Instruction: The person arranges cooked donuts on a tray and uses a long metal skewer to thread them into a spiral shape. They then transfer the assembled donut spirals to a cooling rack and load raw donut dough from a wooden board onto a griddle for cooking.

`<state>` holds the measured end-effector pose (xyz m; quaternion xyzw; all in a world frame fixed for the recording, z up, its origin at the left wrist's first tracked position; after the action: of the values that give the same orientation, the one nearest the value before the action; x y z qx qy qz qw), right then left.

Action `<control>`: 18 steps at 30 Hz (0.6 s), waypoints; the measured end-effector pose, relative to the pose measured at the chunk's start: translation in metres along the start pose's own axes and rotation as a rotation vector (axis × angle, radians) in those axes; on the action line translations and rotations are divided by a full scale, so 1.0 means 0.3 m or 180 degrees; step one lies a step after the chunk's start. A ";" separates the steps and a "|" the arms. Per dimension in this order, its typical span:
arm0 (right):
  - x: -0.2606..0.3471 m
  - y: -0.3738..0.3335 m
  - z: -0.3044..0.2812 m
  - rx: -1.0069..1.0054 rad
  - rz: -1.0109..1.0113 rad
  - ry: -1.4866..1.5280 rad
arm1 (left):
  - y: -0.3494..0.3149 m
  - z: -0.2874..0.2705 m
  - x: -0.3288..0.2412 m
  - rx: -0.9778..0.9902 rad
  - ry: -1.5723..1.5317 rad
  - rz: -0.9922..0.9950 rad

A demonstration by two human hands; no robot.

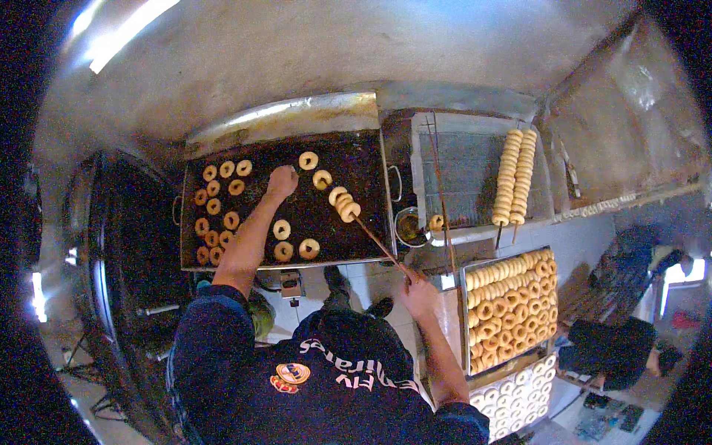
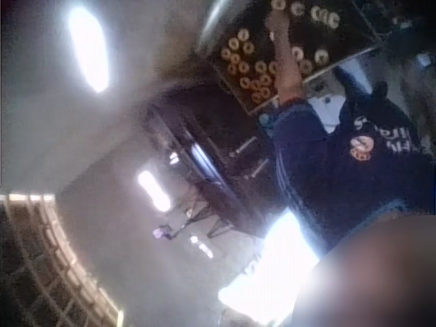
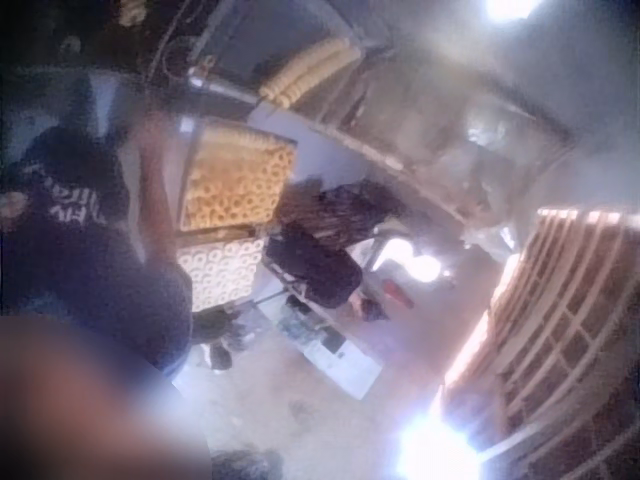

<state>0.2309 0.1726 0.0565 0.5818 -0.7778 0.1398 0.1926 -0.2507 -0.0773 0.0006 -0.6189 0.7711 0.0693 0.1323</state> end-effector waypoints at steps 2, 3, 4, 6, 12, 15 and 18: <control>-0.057 0.033 0.106 -0.0139 -0.0097 0.0161 | 0.020 -0.003 0.017 0.0236 -0.0359 0.0097; -0.069 0.063 0.154 -0.0221 -0.0139 0.0252 | 0.031 -0.017 0.026 0.0336 -0.0540 0.0146; -0.042 0.082 0.169 -0.0296 -0.0158 0.0359 | 0.031 -0.025 0.039 0.0305 -0.0625 0.0267; -0.015 0.147 0.181 -0.0398 -0.0034 0.0564 | 0.021 -0.038 0.062 0.0240 -0.0788 0.0512; 0.051 0.182 0.093 -0.0001 0.0268 -0.0174 | 0.101 -0.046 0.015 0.0195 -0.0682 0.0241; 0.099 0.268 0.121 -0.0274 -0.0117 0.0064 | 0.231 -0.027 0.155 -0.0071 -0.0460 -0.0119; 0.057 0.328 0.184 -0.0563 -0.0435 0.0390 | 0.297 -0.059 0.230 0.0540 -0.0546 -0.0041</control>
<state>0.1249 0.1618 0.0161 0.6045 -0.7324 0.0925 0.2994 -0.3530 -0.1268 -0.0076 -0.6022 0.7561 0.0556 0.2502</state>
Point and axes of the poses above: each hand's wrist, its own y-axis towards the middle knuckle, its own z-axis out of the palm, x = y × z, the point moved 1 cm from there along y, towards the middle knuckle, and after that the axes turned 15 degrees about -z, right-handed, at the moved point
